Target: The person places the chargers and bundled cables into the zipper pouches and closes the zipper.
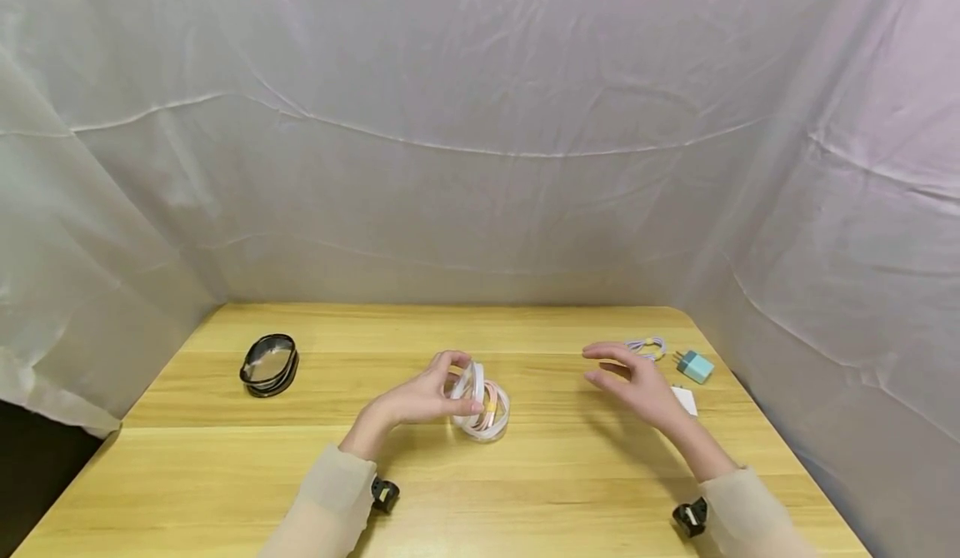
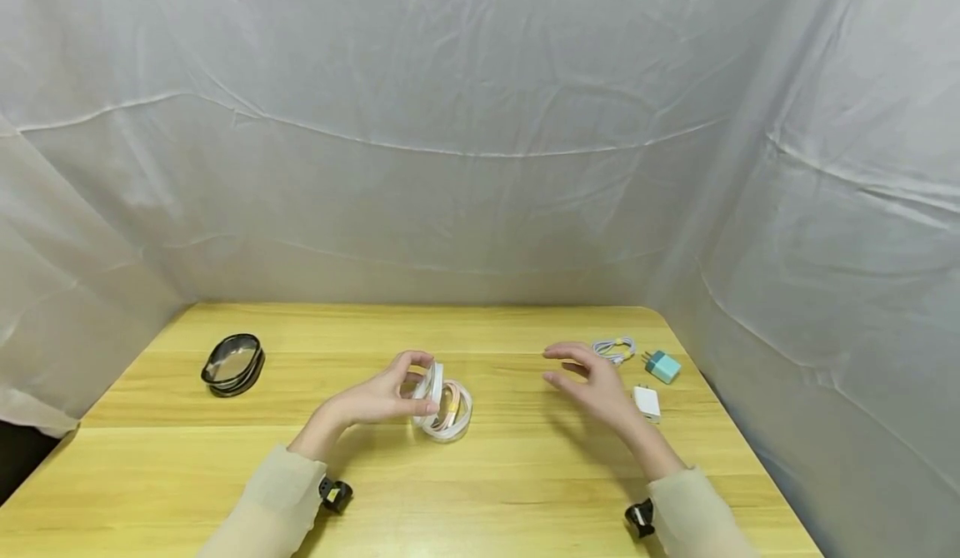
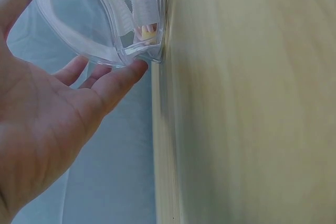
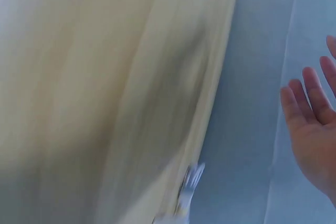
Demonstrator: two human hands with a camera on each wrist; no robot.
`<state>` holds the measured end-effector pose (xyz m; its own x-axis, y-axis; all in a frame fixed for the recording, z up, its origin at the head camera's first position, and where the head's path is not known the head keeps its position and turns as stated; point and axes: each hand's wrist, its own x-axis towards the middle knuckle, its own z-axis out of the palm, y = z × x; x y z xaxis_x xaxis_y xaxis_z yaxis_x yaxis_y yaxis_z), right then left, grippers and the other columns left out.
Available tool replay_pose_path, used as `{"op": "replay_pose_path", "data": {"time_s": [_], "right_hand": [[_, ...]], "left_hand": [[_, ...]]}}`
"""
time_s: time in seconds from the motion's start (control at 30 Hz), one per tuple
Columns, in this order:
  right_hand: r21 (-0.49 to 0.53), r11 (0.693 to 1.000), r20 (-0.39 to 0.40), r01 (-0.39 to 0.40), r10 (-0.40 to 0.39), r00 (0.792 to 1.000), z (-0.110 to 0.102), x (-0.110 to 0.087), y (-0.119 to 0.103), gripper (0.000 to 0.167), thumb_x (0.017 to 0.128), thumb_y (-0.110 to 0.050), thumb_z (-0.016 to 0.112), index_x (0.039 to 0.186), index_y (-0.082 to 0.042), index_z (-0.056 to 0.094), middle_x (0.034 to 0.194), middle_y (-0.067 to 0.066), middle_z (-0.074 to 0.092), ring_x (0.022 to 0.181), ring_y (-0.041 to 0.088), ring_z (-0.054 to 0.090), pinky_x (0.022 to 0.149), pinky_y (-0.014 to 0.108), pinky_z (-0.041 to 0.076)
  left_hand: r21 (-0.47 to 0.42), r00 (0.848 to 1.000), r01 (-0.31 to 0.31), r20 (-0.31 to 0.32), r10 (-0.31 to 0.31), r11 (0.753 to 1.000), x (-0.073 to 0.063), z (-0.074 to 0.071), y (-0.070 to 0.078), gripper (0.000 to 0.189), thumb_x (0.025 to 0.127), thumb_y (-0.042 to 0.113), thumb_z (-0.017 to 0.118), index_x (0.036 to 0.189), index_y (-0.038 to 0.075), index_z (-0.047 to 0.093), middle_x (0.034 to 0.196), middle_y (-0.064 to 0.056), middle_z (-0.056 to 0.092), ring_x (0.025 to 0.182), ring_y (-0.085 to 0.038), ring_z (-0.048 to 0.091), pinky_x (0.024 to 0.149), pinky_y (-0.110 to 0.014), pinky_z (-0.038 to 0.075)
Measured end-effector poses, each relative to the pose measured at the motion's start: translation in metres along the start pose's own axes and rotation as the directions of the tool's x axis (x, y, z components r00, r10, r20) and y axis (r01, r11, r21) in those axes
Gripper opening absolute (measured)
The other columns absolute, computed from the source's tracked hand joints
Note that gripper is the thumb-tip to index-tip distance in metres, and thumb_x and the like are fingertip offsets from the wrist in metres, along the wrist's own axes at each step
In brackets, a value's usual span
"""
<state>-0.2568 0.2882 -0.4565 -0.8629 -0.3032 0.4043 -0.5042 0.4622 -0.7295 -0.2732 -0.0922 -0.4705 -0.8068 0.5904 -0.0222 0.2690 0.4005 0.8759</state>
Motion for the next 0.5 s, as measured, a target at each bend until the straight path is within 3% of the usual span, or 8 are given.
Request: {"op": "replay_pose_path", "data": {"time_s": [0.13,0.27,0.4,0.5], "right_hand": [[-0.079,0.997,-0.061,0.015,-0.020,0.998,-0.022,-0.013,0.013,0.031,0.096,-0.006,0.074,0.127,-0.005,0.070,0.131,0.017,0.067,0.121,0.000,0.057,0.104,0.015,0.047],[-0.099,0.995,-0.105,0.010,-0.020,0.994,-0.043,-0.026,0.025,0.034,0.094,-0.002,0.075,0.127,0.002,0.069,0.130,0.019,0.066,0.121,-0.006,0.055,0.101,0.009,0.046],[-0.147,0.987,-0.115,-0.068,0.051,0.992,-0.062,-0.041,0.038,0.035,0.096,-0.008,0.075,0.130,0.000,0.068,0.133,0.019,0.064,0.125,-0.016,0.046,0.100,0.006,0.044],[-0.197,0.971,-0.090,-0.138,0.122,0.988,-0.076,-0.052,0.045,0.039,0.098,-0.014,0.074,0.134,-0.001,0.066,0.140,0.023,0.060,0.133,-0.003,0.047,0.098,0.007,0.045]], "left_hand": [[-0.011,1.000,0.005,0.001,-0.005,1.000,0.000,0.001,0.000,0.091,0.090,0.044,0.080,0.156,0.007,0.028,0.157,-0.017,0.034,0.142,-0.037,0.046,0.110,-0.048,0.049],[-0.013,1.000,0.005,0.001,-0.005,1.000,0.000,0.001,0.000,0.091,0.090,0.043,0.080,0.156,0.007,0.028,0.157,-0.017,0.034,0.142,-0.037,0.046,0.110,-0.048,0.049],[-0.016,1.000,0.008,0.002,-0.008,1.000,-0.001,0.001,0.000,0.091,0.091,0.043,0.080,0.156,0.007,0.028,0.157,-0.017,0.034,0.142,-0.036,0.046,0.109,-0.047,0.050],[-0.019,1.000,0.009,-0.001,-0.009,1.000,-0.001,0.001,0.000,0.091,0.091,0.043,0.080,0.156,0.007,0.028,0.156,-0.017,0.034,0.142,-0.036,0.046,0.109,-0.048,0.050]]}}
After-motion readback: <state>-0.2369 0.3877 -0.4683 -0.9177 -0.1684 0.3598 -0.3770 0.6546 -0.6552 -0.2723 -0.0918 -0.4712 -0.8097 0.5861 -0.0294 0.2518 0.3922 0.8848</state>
